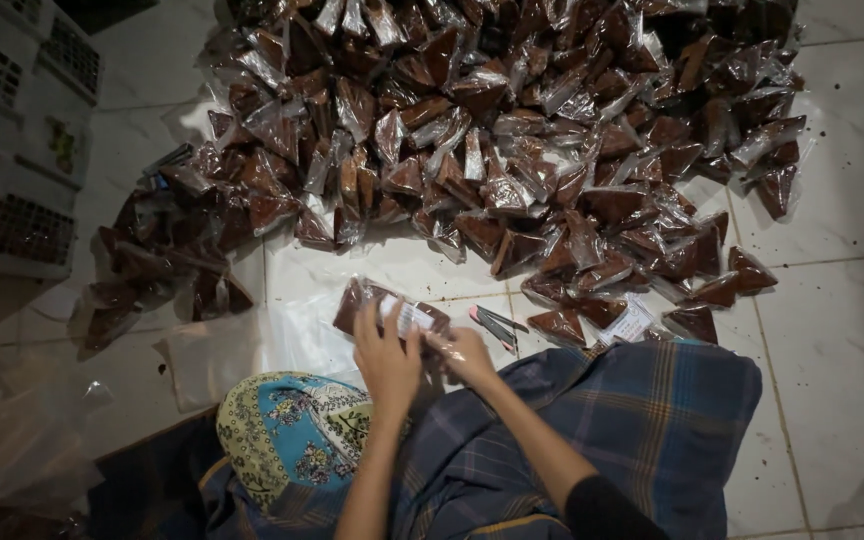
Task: Labeling and packaging individual snacks into plastic bags and sealing them with a lighter.
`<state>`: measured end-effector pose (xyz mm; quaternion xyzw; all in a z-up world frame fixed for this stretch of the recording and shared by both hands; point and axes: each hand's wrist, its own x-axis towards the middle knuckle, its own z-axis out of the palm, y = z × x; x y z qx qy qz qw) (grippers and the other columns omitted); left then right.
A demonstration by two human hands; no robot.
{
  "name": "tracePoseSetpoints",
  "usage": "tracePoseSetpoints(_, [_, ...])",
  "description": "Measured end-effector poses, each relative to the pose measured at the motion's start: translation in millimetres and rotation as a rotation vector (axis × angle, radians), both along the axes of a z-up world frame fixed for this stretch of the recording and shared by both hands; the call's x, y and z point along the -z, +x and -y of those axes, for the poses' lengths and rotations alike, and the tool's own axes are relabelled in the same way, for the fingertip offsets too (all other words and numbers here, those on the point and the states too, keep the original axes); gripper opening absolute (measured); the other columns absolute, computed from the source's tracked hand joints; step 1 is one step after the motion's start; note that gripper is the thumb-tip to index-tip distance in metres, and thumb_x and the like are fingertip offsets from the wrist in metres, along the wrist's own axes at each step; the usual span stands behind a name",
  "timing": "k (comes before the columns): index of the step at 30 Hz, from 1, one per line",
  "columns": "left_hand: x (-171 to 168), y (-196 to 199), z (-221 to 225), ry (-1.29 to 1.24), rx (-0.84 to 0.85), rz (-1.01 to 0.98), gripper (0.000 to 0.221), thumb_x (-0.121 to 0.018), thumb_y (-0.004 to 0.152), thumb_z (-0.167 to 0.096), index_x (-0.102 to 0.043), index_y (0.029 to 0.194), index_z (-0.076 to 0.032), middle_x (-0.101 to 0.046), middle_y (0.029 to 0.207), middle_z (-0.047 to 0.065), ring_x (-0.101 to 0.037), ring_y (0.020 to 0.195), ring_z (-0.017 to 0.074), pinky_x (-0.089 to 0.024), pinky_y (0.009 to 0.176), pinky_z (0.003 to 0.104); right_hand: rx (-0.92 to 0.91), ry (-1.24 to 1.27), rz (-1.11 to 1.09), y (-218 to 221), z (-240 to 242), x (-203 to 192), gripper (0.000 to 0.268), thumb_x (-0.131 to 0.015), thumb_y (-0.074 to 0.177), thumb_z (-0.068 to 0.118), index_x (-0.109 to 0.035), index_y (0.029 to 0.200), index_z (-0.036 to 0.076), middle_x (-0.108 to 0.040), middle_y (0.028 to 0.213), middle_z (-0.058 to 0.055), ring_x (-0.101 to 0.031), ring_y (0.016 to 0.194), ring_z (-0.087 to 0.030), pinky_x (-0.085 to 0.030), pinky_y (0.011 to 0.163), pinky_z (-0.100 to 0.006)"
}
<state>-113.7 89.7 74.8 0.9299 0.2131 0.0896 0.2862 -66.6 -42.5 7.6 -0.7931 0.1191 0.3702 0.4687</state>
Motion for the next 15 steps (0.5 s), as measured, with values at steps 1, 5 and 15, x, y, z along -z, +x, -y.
tracePoseSetpoints(1, [3, 2, -5, 0.000, 0.000, -0.004, 0.043, -0.066, 0.096, -0.030, -0.061, 0.138, -0.021, -0.045, 0.153, 0.016, -0.037, 0.143, 0.0458, -0.041, 0.103, 0.066, 0.000, 0.000, -0.004, -3, -1, -23, 0.049, -0.077, 0.084, 0.061, -0.076, 0.079, 0.012, -0.074, 0.065, -0.005, -0.074, 0.056, -0.016, -0.056, 0.055, -0.031])
tracePoseSetpoints(5, [-9, 25, -37, 0.024, 0.070, -0.324, 0.058, -0.062, 0.096, -0.048, -0.050, 0.150, -0.030, -0.017, 0.171, 0.013, -0.010, 0.155, 0.0454, -0.020, 0.111, 0.078, -0.368, -0.077, 0.300, 24, 4, -57, 0.042, -0.061, 0.097, 0.038, -0.067, 0.120, 0.003, -0.072, 0.113, -0.025, -0.066, 0.112, -0.043, -0.052, 0.093, -0.052])
tracePoseSetpoints(15, [47, 137, 53, 0.414, 0.613, 0.094, 0.061, -0.070, 0.088, -0.017, -0.052, 0.144, -0.034, -0.049, 0.154, 0.002, -0.040, 0.147, 0.0291, -0.037, 0.112, 0.054, 0.177, -0.304, 0.117, 98, 112, -3, 0.041, -0.065, 0.089, 0.048, -0.078, 0.104, 0.012, -0.078, 0.081, -0.009, -0.077, 0.077, -0.025, -0.056, 0.064, -0.036])
